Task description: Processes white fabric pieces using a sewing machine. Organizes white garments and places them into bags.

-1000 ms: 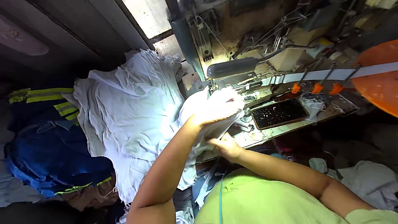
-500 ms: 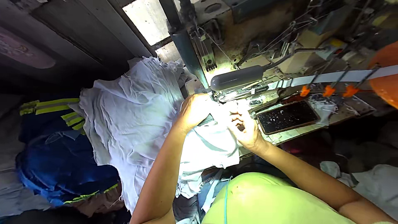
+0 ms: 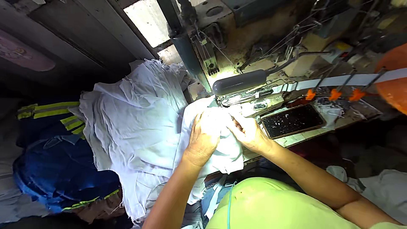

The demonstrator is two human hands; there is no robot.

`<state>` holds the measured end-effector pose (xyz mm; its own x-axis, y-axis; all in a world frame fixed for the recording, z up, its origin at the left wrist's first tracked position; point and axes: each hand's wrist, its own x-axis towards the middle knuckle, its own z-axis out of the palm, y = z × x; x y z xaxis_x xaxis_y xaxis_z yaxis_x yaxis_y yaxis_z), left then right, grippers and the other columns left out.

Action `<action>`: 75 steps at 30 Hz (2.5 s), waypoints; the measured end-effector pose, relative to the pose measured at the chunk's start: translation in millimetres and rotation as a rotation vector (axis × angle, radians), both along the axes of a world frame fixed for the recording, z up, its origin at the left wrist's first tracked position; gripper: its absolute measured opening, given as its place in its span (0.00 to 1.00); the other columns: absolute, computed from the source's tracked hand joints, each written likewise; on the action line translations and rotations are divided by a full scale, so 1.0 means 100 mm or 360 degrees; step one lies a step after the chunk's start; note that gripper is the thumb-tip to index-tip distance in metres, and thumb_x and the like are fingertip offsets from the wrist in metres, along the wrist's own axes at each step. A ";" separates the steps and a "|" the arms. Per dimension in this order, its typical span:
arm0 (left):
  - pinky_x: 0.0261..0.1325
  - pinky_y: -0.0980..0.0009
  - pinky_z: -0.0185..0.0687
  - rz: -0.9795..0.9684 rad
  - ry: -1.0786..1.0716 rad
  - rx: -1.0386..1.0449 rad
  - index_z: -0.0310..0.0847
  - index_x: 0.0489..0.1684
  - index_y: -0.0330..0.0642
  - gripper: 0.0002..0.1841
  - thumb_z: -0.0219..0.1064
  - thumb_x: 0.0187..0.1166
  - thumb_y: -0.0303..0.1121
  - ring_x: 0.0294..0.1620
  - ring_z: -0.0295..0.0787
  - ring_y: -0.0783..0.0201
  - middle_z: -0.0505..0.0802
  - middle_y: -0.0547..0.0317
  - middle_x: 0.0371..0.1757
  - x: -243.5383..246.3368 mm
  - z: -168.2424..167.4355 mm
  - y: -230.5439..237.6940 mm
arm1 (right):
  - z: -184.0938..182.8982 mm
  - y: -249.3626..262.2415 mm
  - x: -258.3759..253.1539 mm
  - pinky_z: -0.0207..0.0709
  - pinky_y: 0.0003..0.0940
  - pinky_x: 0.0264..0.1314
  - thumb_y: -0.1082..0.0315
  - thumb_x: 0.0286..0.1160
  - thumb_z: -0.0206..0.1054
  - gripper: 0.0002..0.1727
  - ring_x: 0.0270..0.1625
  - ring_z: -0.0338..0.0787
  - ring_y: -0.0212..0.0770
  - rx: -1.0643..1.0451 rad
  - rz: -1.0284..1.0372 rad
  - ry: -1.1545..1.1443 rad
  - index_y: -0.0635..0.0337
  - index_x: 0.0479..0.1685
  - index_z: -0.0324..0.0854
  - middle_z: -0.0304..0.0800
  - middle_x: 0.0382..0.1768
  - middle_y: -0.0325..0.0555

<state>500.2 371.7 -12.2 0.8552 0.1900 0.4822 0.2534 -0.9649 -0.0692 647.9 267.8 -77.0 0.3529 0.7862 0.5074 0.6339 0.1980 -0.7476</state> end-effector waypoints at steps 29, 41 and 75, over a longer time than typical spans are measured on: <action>0.77 0.43 0.70 0.0353 -0.0177 -0.0050 0.84 0.67 0.27 0.24 0.55 0.80 0.35 0.79 0.78 0.39 0.85 0.38 0.75 0.24 -0.35 -0.13 | -0.14 -0.22 0.00 0.75 0.14 0.40 0.73 0.81 0.55 0.10 0.32 0.81 0.16 0.0015 0.0292 0.0842 0.63 0.38 0.82 0.83 0.28 0.30; 0.66 0.45 0.81 0.0279 -0.0026 -0.0631 0.80 0.54 0.27 0.12 0.62 0.82 0.28 0.60 0.88 0.41 0.88 0.34 0.55 0.32 0.09 0.34 | 0.15 -0.09 -0.13 0.85 0.25 0.42 0.73 0.89 0.46 0.15 0.35 0.90 0.30 -0.0061 0.0584 0.2107 0.60 0.40 0.79 0.89 0.32 0.41; 0.76 0.45 0.69 -0.0248 0.0364 -0.0468 0.83 0.24 0.45 0.08 0.60 0.69 0.34 0.49 0.87 0.57 0.89 0.59 0.36 -1.01 0.26 -0.44 | 0.23 -0.75 -0.28 0.79 0.28 0.36 0.66 0.84 0.64 0.11 0.31 0.86 0.38 -0.0138 0.1171 -0.0180 0.66 0.40 0.86 0.87 0.30 0.50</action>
